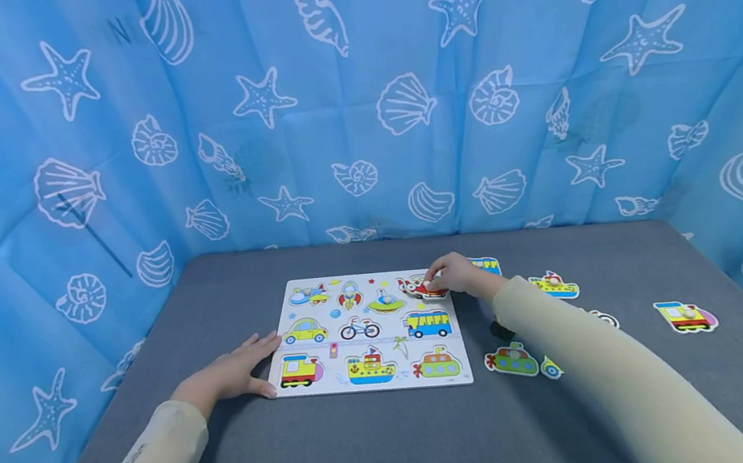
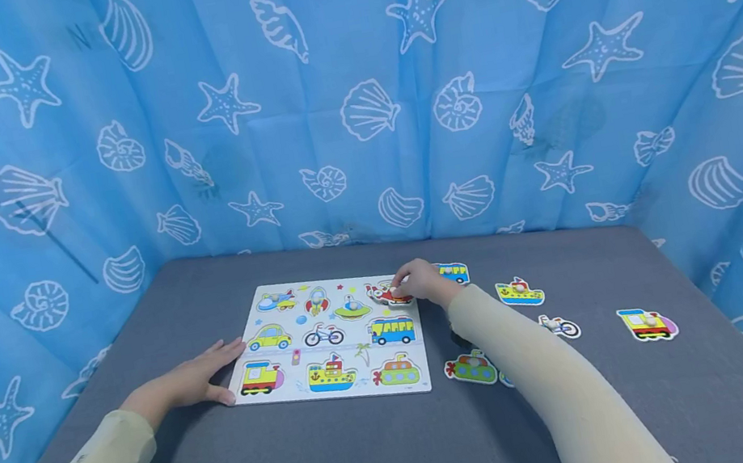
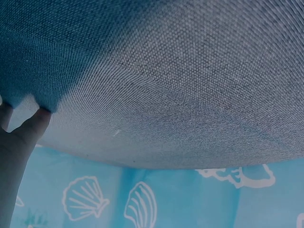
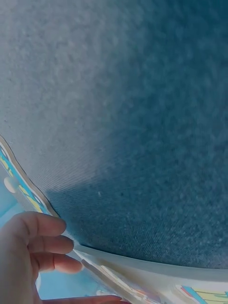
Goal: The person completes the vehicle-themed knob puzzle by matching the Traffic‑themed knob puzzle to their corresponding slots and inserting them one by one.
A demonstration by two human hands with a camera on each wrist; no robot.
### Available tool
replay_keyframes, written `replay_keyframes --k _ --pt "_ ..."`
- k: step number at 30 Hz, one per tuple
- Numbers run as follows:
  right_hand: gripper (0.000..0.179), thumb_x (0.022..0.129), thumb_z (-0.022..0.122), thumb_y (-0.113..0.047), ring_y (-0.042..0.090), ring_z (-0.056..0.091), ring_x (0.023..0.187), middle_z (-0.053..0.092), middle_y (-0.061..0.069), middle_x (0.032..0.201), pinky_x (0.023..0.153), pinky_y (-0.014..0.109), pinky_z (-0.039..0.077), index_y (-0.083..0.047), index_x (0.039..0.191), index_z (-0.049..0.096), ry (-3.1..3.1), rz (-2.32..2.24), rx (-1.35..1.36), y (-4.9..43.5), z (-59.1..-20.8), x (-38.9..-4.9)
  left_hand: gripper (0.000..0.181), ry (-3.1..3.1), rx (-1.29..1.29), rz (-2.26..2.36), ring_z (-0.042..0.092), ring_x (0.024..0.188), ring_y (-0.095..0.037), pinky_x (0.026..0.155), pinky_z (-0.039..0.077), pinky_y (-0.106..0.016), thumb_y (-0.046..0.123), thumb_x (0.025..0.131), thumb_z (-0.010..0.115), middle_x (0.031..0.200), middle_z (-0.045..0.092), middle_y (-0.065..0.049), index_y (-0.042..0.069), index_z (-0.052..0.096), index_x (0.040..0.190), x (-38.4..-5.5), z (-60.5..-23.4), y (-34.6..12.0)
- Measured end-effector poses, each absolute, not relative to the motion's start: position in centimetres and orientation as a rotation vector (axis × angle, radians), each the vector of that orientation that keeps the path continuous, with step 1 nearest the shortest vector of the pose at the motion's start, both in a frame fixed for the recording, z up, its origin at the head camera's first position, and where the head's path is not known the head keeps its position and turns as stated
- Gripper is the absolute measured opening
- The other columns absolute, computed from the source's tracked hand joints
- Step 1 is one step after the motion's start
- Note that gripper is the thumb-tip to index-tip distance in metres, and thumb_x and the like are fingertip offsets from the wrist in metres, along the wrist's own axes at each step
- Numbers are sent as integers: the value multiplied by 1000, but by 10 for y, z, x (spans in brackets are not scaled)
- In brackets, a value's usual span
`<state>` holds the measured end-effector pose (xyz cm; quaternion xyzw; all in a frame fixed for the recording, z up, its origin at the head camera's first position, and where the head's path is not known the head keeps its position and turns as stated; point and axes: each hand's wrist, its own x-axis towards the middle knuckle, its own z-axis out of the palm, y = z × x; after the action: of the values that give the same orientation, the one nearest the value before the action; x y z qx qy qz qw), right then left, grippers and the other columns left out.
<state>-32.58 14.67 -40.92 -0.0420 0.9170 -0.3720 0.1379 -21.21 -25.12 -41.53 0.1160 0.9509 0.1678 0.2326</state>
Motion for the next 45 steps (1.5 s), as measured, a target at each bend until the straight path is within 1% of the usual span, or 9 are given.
replay_keyframes --k 8,14,18,25,30,34,36,39,45 --pt "16 92 70 -16 28 49 98 57 15 122 79 38 43 -5 103 72 2692 -1021 -59 142 -416 -337 105 2616 311 464 7 145 -43 105 16 -72 48 75 79 160 18 -17 13 21 156 -212 -415 -251" --pt "13 91 70 -18 33 41 113 57 15 120 89 44 41 -8 98 73 2731 -970 -36 135 -417 -341 104 2616 312 474 7 145 -42 105 16 -71 47 76 79 160 18 -17 13 21 156 -212 -417 -251" --pt "13 91 71 -18 35 40 115 58 16 121 94 47 39 -8 98 74 2774 -928 -37 132 -416 -338 104 2617 314 469 7 145 -43 105 16 -72 48 75 78 159 18 -17 13 22 156 -212 -417 -251" --pt "17 91 71 -19 36 36 118 49 18 132 98 49 36 -10 104 75 2822 -830 -66 127 -414 -332 105 2624 307 464 7 145 -43 104 16 -72 48 75 79 159 18 -17 13 22 155 -211 -416 -250" --pt "22 91 70 -20 37 37 121 51 18 133 97 50 39 -9 111 73 2799 -911 -51 132 -412 -332 105 2627 292 464 7 145 -43 104 16 -73 50 74 78 159 18 -17 14 22 156 -210 -417 -250" --pt "27 92 68 -17 40 36 128 51 19 137 103 51 35 -6 116 70 2778 -1001 -60 144 -404 -328 105 2626 291 463 7 145 -44 104 16 -73 50 74 78 159 18 -18 14 22 156 -210 -419 -251" --pt "29 94 66 -16 40 41 127 50 20 138 103 51 37 -3 120 67 2763 -1037 -73 152 -400 -328 105 2630 297 459 7 145 -44 103 16 -73 50 74 78 159 18 -17 14 22 155 -210 -421 -252" --pt "31 95 63 -14 39 42 130 47 22 140 102 51 39 -1 123 64 2723 -1109 -69 165 -392 -325 105 2637 312 453 7 145 -44 103 15 -73 51 74 78 159 18 -18 13 23 155 -211 -421 -253" --pt "36 99 58 -17 42 32 137 37 25 147 107 55 32 1 129 58 2653 -1189 -59 196 -373 -316 105 2629 317 463 7 145 -44 105 13 -72 52 75 77 159 17 -19 14 22 156 -213 -421 -253"
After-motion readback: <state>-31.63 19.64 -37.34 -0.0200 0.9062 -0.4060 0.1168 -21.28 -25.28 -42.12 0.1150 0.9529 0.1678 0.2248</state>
